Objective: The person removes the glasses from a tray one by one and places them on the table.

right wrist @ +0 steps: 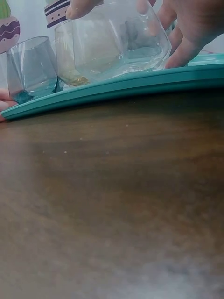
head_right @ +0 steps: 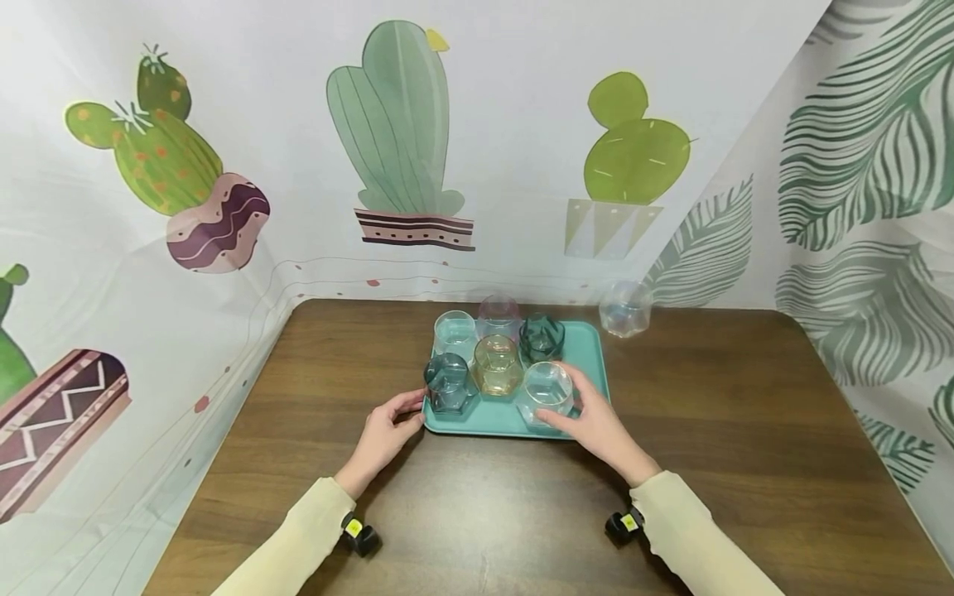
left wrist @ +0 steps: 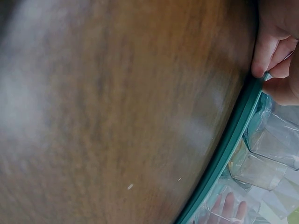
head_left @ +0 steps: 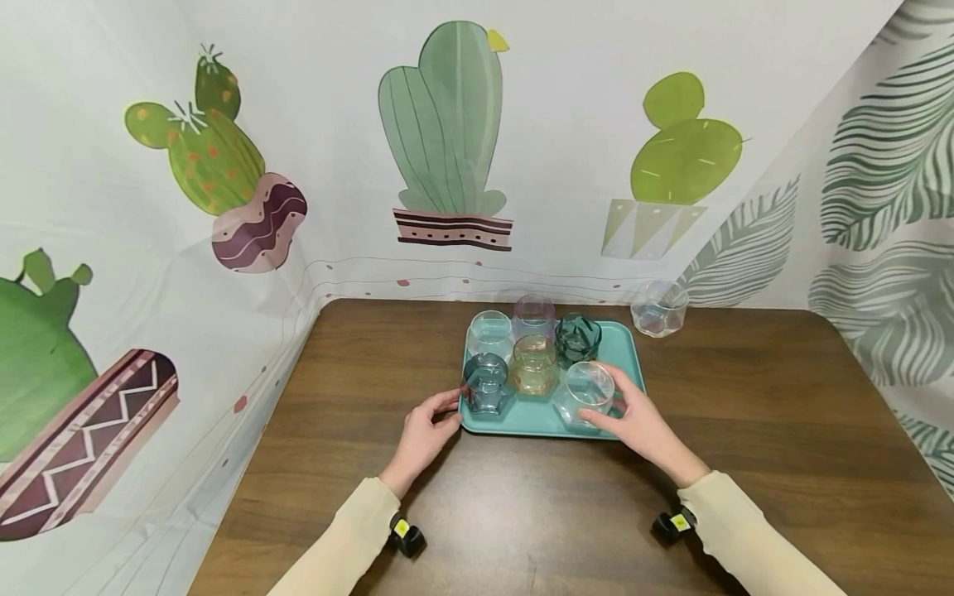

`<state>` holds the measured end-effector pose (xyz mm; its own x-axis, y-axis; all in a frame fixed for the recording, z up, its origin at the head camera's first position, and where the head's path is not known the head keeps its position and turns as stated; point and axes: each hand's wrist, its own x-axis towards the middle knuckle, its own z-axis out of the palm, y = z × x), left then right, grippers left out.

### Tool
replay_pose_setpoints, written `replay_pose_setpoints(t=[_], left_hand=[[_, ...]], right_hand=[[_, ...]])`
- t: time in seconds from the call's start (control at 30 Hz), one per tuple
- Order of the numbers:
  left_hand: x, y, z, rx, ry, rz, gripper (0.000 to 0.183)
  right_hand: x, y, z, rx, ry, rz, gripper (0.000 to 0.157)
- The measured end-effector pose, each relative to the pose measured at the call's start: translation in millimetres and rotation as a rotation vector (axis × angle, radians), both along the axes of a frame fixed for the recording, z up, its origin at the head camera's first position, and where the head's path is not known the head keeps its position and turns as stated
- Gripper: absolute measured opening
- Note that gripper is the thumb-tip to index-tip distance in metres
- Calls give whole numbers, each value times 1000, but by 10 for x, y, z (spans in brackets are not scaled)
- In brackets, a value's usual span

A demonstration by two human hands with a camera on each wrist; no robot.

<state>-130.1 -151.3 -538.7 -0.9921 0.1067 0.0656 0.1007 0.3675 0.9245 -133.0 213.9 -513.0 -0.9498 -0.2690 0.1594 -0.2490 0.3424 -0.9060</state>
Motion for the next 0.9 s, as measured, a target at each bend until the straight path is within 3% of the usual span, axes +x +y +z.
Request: replay_pose_setpoints(t=[0.4, 0.9], left_hand=[[7, 17, 18, 1, 5, 7, 38], [5, 12, 17, -1, -16, 8, 37]], right_hand=[[115, 230, 23, 22, 72, -47, 72], [152, 691, 257, 7, 148, -116, 76]])
